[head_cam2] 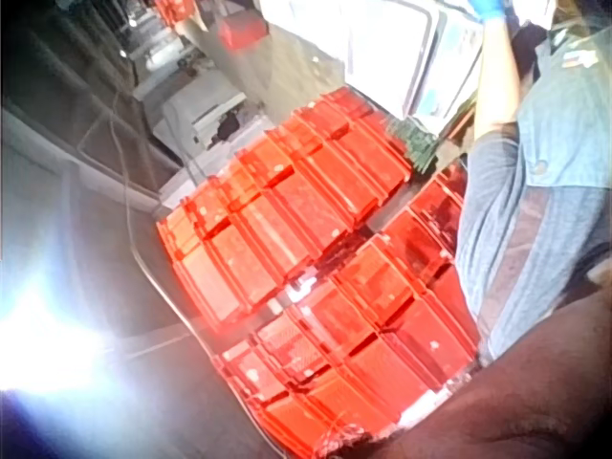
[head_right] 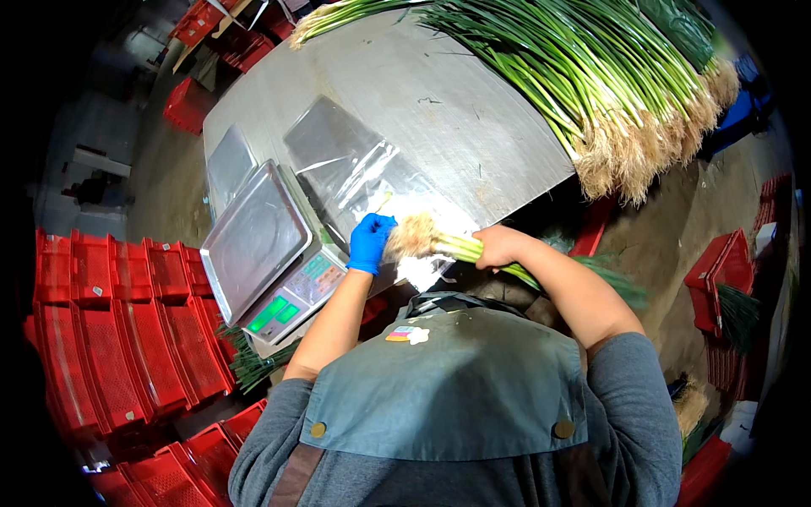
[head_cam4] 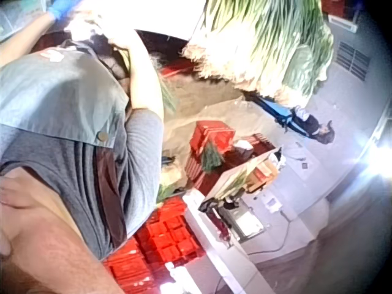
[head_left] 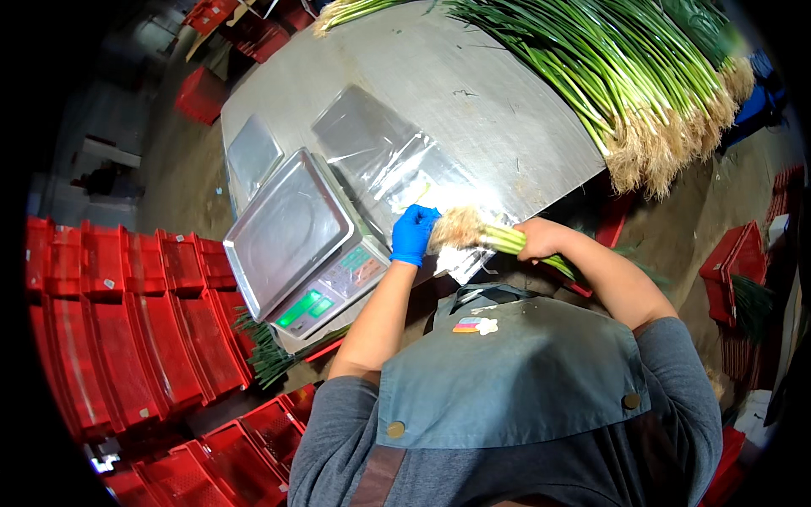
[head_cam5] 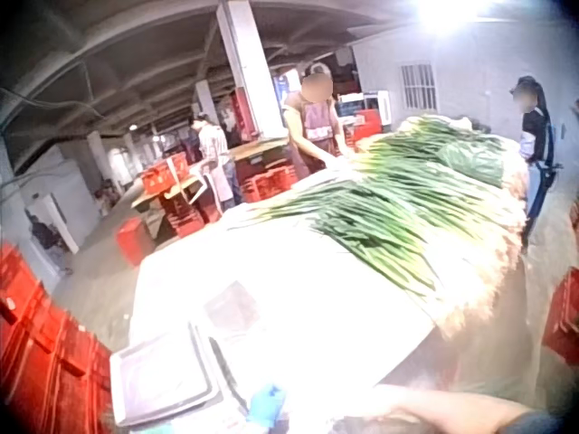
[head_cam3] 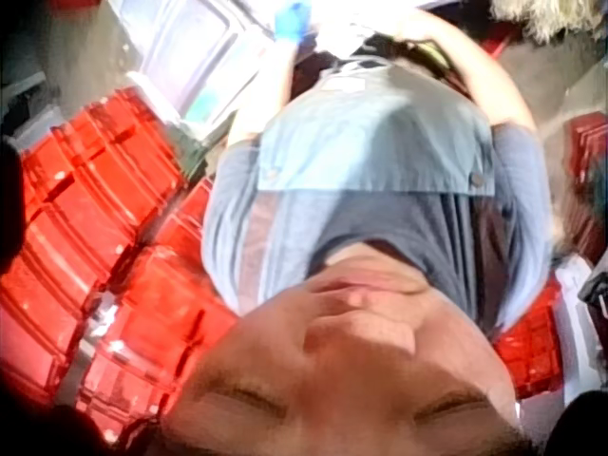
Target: The person repeatedly picks up bunches of green onions, places them on a digital scale, and then moves them into red crates. The process is repeated continuously throughout the clip.
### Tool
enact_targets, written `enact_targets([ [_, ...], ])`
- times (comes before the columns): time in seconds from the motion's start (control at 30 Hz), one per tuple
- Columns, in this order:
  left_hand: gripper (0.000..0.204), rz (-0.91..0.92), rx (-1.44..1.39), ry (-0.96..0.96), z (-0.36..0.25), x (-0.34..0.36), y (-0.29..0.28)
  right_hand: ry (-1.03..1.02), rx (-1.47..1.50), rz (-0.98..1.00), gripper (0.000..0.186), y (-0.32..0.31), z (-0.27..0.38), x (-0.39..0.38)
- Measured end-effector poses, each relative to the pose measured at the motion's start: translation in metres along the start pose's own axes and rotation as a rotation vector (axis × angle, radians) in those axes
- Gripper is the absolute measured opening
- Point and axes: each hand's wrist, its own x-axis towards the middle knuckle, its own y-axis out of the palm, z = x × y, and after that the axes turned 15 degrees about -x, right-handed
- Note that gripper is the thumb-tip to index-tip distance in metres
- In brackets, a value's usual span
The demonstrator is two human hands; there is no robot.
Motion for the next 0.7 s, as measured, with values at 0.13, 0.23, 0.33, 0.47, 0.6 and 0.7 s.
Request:
enact_targets([
  [0.13,0.025,0.057,0.27,-0.101,-0.006,-0.007,-0.001,0.233,-0.177,-0.265,0.043,0.005,-0.013,-0.001],
  [0.23,0.03,0.009,0.242,-0.065,-0.013,-0.009,0.003,0.319,-0.046,-0.345,0.042,0.002,-0.012,-0.014],
  [0.33,0.028,-0.032,0.229,-0.03,-0.01,-0.006,0.004,0.247,0.391,-0.296,0.039,-0.002,-0.003,-0.037],
  [0.47,0.019,0.152,-0.013,-0.038,0.016,0.002,-0.004,-0.135,0.212,-0.301,0.039,0.009,0.023,-0.058],
  [0.6,0.017,0.232,-0.341,-0.067,0.047,0.005,-0.01,-0.111,-0.042,-0.28,0.038,0.011,0.037,-0.034],
  [0.7,0.018,0.075,-0.554,-0.184,0.057,0.005,-0.012,0.022,-0.188,-0.344,0.038,0.012,0.033,-0.01],
])
